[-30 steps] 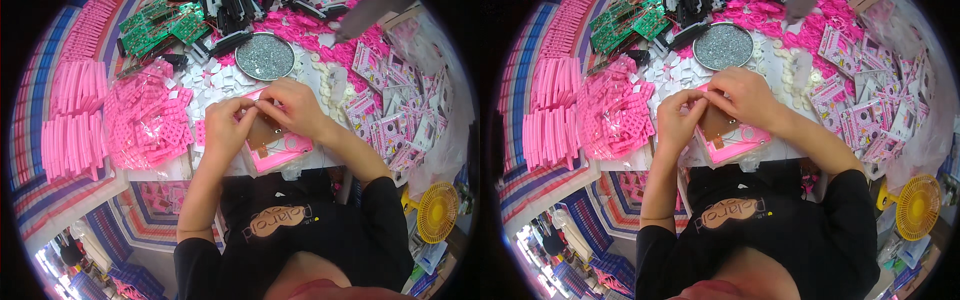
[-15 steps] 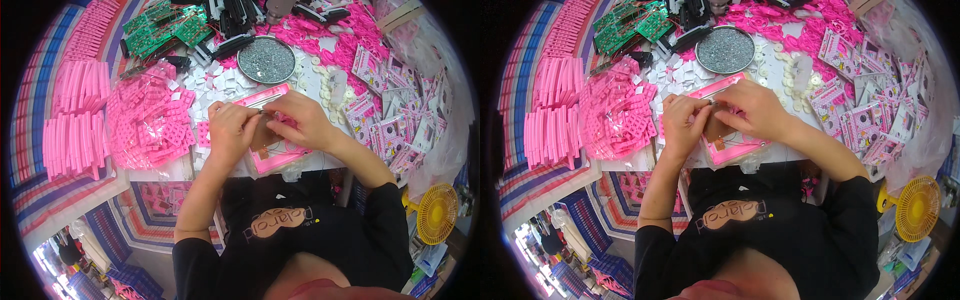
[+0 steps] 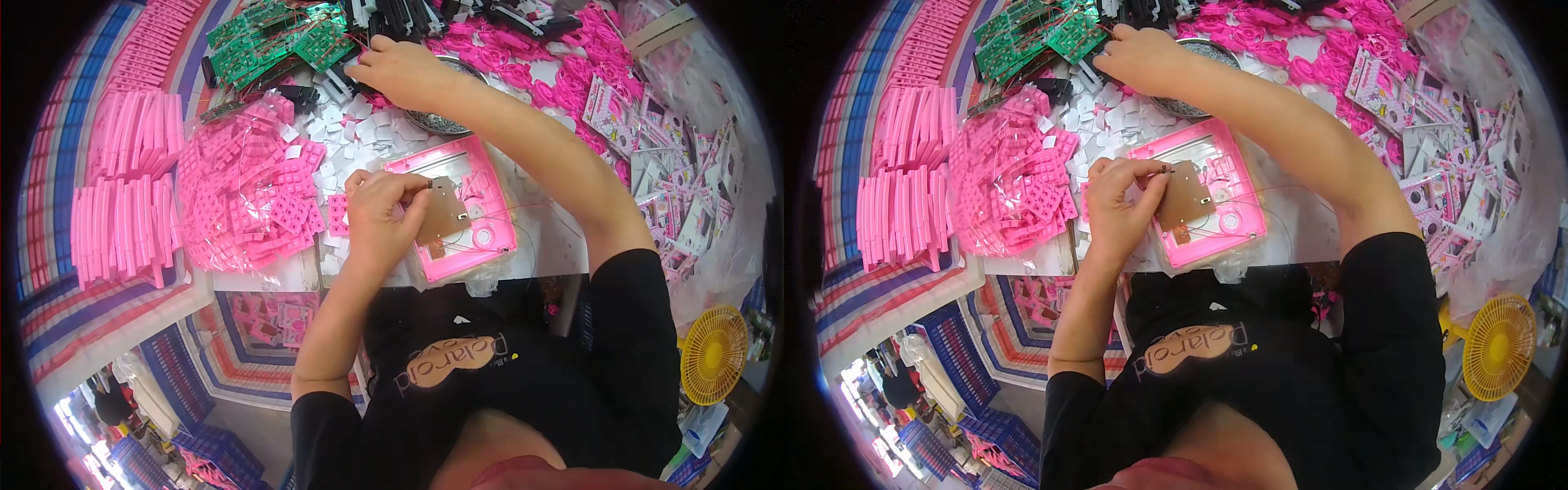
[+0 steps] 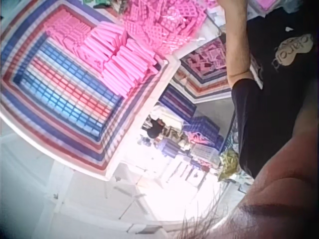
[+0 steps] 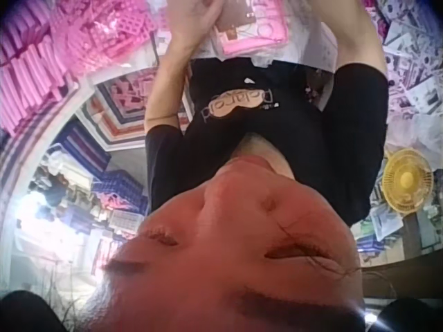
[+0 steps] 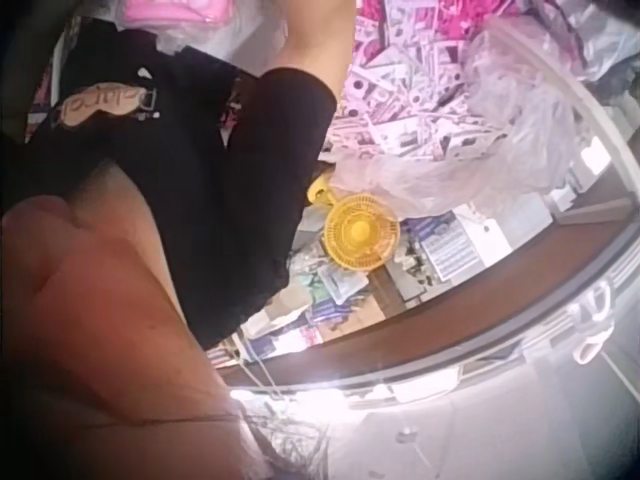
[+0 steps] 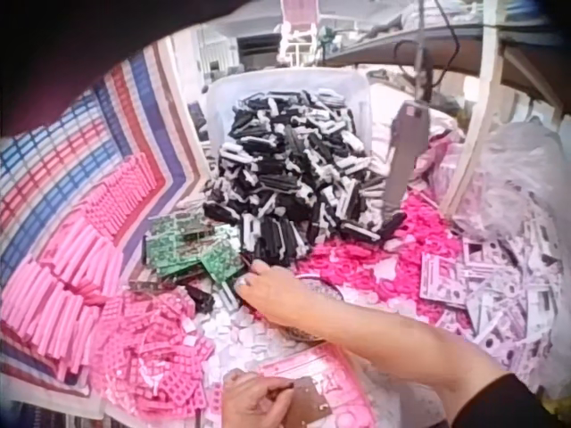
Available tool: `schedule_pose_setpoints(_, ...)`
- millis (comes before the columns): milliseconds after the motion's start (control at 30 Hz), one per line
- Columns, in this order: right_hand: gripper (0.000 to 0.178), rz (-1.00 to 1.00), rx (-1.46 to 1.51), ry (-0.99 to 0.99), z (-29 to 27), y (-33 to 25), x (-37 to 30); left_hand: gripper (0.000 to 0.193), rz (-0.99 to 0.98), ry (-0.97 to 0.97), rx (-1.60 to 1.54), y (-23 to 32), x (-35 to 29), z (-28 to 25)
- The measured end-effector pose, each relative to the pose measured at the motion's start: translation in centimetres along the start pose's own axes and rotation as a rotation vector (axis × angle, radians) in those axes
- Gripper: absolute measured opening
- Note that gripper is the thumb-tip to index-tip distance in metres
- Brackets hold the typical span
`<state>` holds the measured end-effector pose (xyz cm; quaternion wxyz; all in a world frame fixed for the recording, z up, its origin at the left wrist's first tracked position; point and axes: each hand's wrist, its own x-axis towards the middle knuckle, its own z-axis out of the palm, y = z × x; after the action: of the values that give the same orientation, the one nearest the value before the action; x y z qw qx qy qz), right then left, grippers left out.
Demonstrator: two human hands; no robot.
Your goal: The recorder is assembling electronic toy components, including wiring and circuit boards into a plastic toy casing using an electric screwdriver.
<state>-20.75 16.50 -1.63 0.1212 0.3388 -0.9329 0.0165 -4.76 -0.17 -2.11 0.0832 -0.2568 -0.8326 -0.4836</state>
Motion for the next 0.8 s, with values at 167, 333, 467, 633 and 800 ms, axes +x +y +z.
schedule_pose_setpoints(167,0.051,0.074,0.231,0.289,-4.7,-0.1,-2.2,0.009,0.002,-0.007,0.019,-0.2,-0.9,-0.6)
schedule_pose_setpoints(333,0.039,0.629,1.174,-0.086,-11.3,-1.1,-11.7,0.009,-0.036,0.079,0.0,-0.9,-0.8,-0.7)
schedule_pose_setpoints(467,0.032,0.702,0.791,-0.334,-9.2,-4.7,-13.4,0.009,-0.037,0.036,0.023,-0.7,-0.4,-0.8)
schedule_pose_setpoints(633,0.027,0.319,0.283,0.09,-9.3,-5.6,-14.0,0.012,0.047,-0.038,0.064,-0.9,0.0,-1.6)
schedule_pose_setpoints(800,0.023,-0.016,0.618,0.112,-7.6,-4.9,-15.0,0.012,0.056,-0.116,0.052,-0.9,1.2,-2.3)
